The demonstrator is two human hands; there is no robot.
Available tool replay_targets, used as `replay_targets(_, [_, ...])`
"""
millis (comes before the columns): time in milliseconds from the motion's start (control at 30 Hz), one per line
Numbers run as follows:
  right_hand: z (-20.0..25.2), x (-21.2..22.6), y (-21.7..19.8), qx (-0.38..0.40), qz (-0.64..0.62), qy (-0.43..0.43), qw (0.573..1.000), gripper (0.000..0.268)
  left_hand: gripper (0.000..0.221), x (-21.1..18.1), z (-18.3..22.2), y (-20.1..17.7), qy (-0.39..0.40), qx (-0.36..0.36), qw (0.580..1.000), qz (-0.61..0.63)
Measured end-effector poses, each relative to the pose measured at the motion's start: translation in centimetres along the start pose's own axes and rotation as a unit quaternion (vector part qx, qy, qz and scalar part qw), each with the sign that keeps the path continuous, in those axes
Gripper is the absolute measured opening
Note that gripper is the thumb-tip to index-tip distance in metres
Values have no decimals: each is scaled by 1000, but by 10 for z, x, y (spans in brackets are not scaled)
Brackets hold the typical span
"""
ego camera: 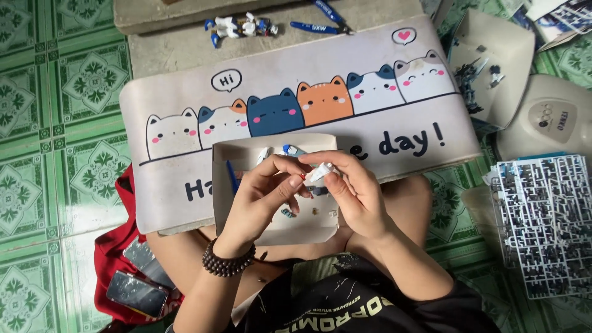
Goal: The person assembles small plastic model parts by hand, picking pieces from a tray and snapping them together. The person works on a lap tray with scattered components and occasionally adjusts the assembled sub-assembly.
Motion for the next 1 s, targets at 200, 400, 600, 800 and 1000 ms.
replay_targets(200, [-7,-2,-4,4,30,-32,999,22,17,2,-6,2,-44,-28,999,-10])
replay_targets(400, [-5,-11,-13,22,55,-46,997,19,15,-4,-5,3,-58,-23,998,-26])
replay_targets(600, [-5,-6,-11,42,35,-34,998,19,16,-10,-5,4,-78,-6,996,-32])
replay_targets(800, [-3,-8,-10,46,22,-12,999,20,13,-13,-2,3,-61,15,996,-58])
replay_targets(1000, [-1,0,-10,29,67,-28,997,19,15,-17,1,7,-44,1,995,-92])
Point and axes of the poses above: each hand's wrist, its own z-axis away from the middle knuckle, its own y-axis out of the palm, x = y × z, the point moved 4 cm from there along -z, towards the middle knuckle, and after that the axes turned 14 degrees about z, right-handed, at the moved point
